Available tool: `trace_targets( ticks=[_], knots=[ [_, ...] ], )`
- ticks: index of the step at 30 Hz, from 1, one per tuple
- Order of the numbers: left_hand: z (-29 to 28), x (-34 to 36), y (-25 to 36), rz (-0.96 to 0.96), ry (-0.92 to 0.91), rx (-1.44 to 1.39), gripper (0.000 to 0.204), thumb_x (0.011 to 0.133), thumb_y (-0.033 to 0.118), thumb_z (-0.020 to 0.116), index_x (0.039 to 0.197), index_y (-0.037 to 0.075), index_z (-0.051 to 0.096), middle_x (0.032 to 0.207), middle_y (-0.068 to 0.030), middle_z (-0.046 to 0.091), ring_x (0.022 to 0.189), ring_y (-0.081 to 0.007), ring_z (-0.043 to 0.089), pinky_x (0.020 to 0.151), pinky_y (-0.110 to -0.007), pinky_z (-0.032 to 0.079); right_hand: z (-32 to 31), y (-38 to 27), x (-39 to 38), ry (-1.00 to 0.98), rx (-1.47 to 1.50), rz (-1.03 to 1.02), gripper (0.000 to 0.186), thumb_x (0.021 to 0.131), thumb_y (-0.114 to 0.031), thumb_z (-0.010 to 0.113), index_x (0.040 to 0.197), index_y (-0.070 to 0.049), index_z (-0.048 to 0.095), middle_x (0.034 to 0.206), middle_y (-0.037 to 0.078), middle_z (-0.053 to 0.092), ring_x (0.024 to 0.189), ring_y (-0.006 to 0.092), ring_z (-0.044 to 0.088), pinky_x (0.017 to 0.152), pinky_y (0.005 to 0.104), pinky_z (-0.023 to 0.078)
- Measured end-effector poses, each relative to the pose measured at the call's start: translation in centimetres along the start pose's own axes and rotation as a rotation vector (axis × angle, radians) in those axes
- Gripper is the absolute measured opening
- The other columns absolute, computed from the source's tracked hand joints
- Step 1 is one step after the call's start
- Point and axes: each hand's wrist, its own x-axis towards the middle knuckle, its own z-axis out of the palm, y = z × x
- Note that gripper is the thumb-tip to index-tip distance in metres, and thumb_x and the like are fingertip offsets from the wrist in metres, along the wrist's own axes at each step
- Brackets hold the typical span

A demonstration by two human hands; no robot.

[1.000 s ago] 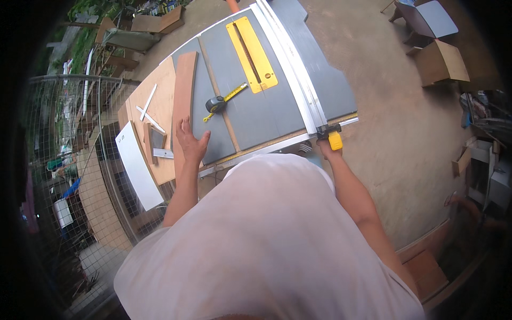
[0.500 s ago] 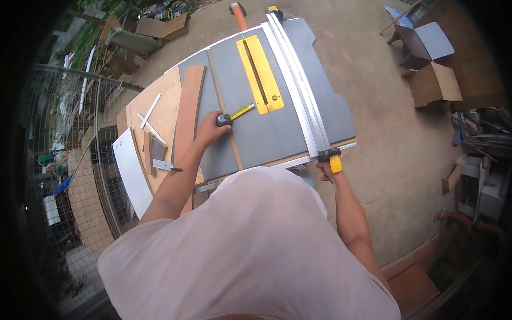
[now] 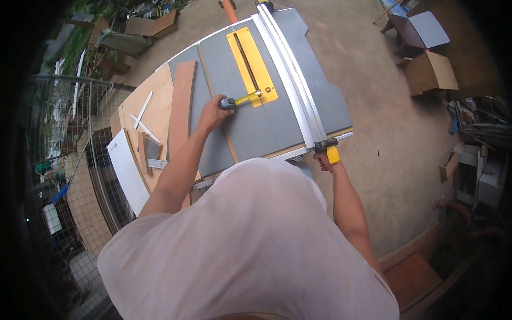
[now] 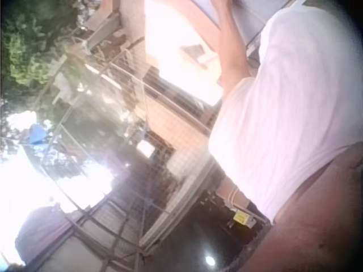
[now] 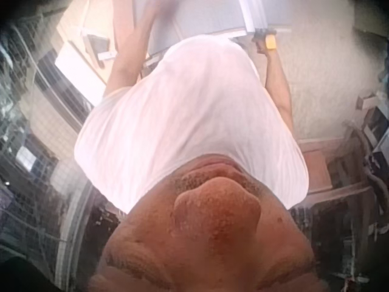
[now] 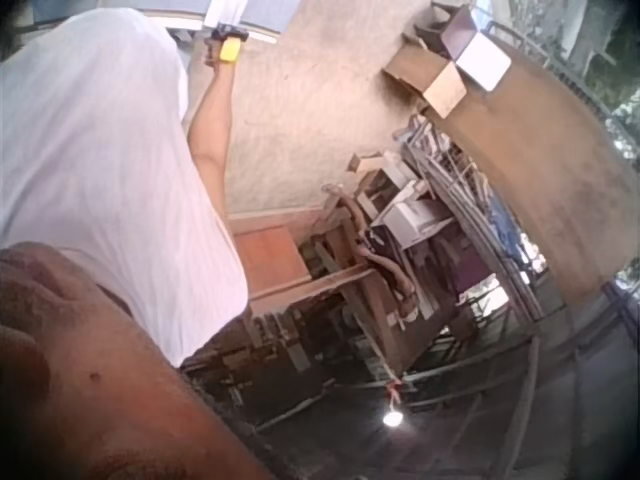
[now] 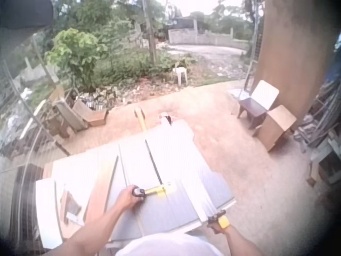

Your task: The person adjusts the fence and rip guard on a table saw, repeatedly loosening and tightening knobs to reposition the metal fence. They use a tape measure to check distances and make fine adjustments to the fence alignment.

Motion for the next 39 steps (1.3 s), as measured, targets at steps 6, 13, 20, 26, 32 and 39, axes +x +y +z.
trace_targets(
  ticks=[6, 13, 20, 26, 32, 39],
  knots=[
    [1.9, 4.9, 3.4, 0.136, -0.007, 0.163, 0.041, 0.073, 0.020, 0.073, 0.109, 0.005, 0.061, 0.104, -0.0172, 0.065, 0.099, -0.0354, 0.061, 0.085, -0.041, 0.048, -0.3, -0.1, 0.0, -0.003, -0.005, -0.028, 0.017, 0.074, -0.024, 0.068, 0.085, -0.017, 0.056, 0.071, -0.003, 0.050, 0.059, 0.0094, 0.050, 0.053, 0.0276, 0.044],
    [4.1, 6.9, 3.5, 0.066, -0.005, 0.123, 0.042, 0.073, 0.022, 0.072, 0.108, 0.005, 0.060, 0.105, -0.0182, 0.066, 0.101, -0.0352, 0.061, 0.085, -0.041, 0.048, 0.6, 0.5, 0.0, 0.046, 0.091, -0.103, 0.015, 0.074, -0.025, 0.069, 0.074, -0.016, 0.057, 0.063, -0.004, 0.051, 0.054, 0.0073, 0.047, 0.046, 0.0256, 0.034],
    [3.4, 7.1, 4.2, 0.076, -0.039, 0.139, 0.043, 0.072, 0.022, 0.073, 0.109, 0.004, 0.060, 0.102, -0.0186, 0.067, 0.098, -0.0350, 0.062, 0.083, -0.041, 0.049, 0.1, 0.8, 0.7, 0.017, -0.015, -0.138, 0.021, 0.072, -0.022, 0.069, 0.089, -0.014, 0.060, 0.075, -0.001, 0.055, 0.062, 0.0112, 0.053, 0.054, 0.0280, 0.043],
    [3.7, 7.7, 3.6, 0.083, -0.044, 0.151, 0.044, 0.071, 0.021, 0.075, 0.109, 0.004, 0.060, 0.102, -0.0185, 0.067, 0.098, -0.0342, 0.063, 0.083, -0.041, 0.049, 0.0, 1.2, 1.4, 0.013, -0.025, -0.159, 0.024, 0.072, -0.021, 0.069, 0.092, -0.013, 0.060, 0.076, 0.000, 0.056, 0.062, 0.0112, 0.052, 0.052, 0.0263, 0.040],
    [3.3, 7.1, 4.0, 0.082, -0.042, 0.161, 0.043, 0.071, 0.019, 0.075, 0.109, 0.005, 0.061, 0.103, -0.0173, 0.067, 0.098, -0.0336, 0.062, 0.084, -0.040, 0.049, 0.4, 1.0, 1.1, 0.067, -0.014, -0.211, 0.016, 0.072, -0.027, 0.069, 0.077, -0.014, 0.062, 0.070, -0.003, 0.056, 0.057, 0.0089, 0.050, 0.046, 0.0259, 0.034],
    [0.7, 3.0, 0.7, -0.026, -0.010, 0.143, 0.045, 0.069, 0.014, 0.077, 0.110, 0.006, 0.061, 0.107, -0.0163, 0.065, 0.100, -0.0334, 0.061, 0.085, -0.039, 0.048, 3.9, 3.3, 3.9, 0.725, -0.602, -0.353, 0.041, 0.075, -0.035, 0.063, 0.110, -0.014, 0.063, 0.112, 0.010, 0.064, 0.108, 0.0294, 0.059, 0.089, 0.0408, 0.047]
  ],
)
